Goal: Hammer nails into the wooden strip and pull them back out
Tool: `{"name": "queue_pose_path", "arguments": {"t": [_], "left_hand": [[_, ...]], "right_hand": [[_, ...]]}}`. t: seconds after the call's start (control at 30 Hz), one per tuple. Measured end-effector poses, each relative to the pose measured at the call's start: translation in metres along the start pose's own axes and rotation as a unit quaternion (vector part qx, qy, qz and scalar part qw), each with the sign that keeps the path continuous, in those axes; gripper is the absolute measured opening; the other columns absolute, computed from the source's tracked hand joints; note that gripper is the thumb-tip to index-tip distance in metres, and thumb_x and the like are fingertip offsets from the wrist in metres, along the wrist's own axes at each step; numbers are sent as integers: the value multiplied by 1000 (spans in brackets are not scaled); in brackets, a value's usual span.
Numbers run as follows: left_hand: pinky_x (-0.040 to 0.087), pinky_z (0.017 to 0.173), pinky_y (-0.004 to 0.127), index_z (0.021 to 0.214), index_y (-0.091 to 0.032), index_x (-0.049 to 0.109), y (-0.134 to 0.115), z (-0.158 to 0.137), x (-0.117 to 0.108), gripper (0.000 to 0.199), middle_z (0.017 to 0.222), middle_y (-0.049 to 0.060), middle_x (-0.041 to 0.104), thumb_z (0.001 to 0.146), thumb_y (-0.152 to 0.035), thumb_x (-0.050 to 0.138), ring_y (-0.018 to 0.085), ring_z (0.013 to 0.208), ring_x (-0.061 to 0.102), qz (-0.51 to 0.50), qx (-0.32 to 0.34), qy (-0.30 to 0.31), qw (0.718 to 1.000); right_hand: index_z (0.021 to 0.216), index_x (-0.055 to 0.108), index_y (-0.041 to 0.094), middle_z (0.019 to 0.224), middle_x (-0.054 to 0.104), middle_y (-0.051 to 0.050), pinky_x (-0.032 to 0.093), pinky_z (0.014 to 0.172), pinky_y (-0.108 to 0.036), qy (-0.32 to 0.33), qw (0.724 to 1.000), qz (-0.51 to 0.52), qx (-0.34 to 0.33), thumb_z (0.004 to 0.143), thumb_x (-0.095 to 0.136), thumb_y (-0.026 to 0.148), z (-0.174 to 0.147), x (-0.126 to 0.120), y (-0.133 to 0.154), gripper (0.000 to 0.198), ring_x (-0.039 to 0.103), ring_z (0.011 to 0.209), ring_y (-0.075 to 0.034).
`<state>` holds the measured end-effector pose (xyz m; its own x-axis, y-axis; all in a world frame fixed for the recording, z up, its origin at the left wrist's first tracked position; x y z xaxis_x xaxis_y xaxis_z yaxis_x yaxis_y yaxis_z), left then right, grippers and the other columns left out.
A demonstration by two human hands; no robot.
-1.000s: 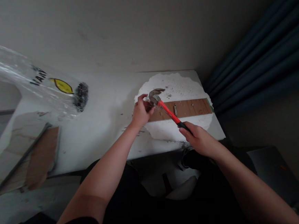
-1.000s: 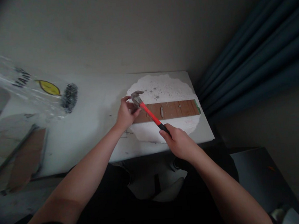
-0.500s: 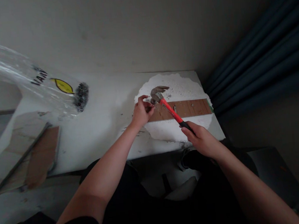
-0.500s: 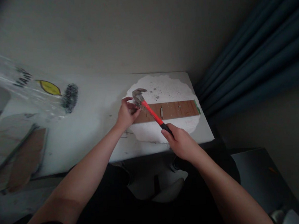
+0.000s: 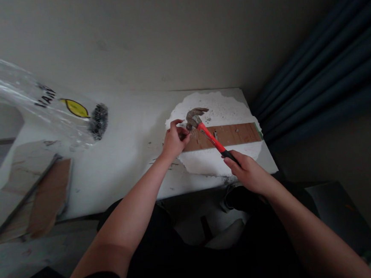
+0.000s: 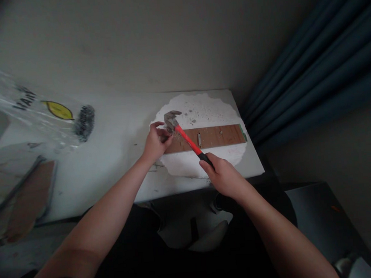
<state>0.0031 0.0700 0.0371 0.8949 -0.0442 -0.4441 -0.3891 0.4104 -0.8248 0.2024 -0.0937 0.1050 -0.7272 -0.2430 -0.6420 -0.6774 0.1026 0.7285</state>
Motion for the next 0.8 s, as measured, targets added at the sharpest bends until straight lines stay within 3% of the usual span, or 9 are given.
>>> {"name": "queue_pose_path", "arguments": {"t": [0.23, 0.43, 0.8], "left_hand": [[54, 79, 30, 121, -24, 42, 3, 0, -2, 52, 89, 0, 70, 77, -12, 66, 15, 83, 69, -39, -17, 20, 999], [53, 90, 34, 116, -25, 43, 8, 5, -23, 48, 98, 2, 69, 75, -5, 57, 16, 96, 69, -35, -25, -70, 997], [52, 86, 35, 109, -24, 46, 16, 5, -31, 44, 92, 1, 67, 72, -2, 53, 17, 90, 66, -7, -58, -105, 993]], "right_hand": [[97, 54, 22, 70, 55, 1, 33, 58, -28, -11, 1000, 12, -3, 101, 40, 50, 2, 1, -3, 32, 49, 63, -16], [95, 53, 22, 69, 54, 1, 33, 59, -29, -12, 1000, 11, -3, 101, 42, 49, 0, 2, -4, 30, 49, 64, -16], [102, 55, 22, 74, 57, -1, 35, 63, -29, -12, 1000, -5, -17, 102, 40, 49, -6, 6, 5, 31, 52, 67, -17]]}}
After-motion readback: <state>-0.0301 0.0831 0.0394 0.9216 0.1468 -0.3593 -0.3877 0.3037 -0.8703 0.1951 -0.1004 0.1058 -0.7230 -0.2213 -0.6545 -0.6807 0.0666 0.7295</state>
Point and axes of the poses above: each hand's wrist, its own z-axis towards the middle knuckle, its own x-axis out of the palm, y = z × x, the point moved 8 cm from there along z, towards the middle knuckle
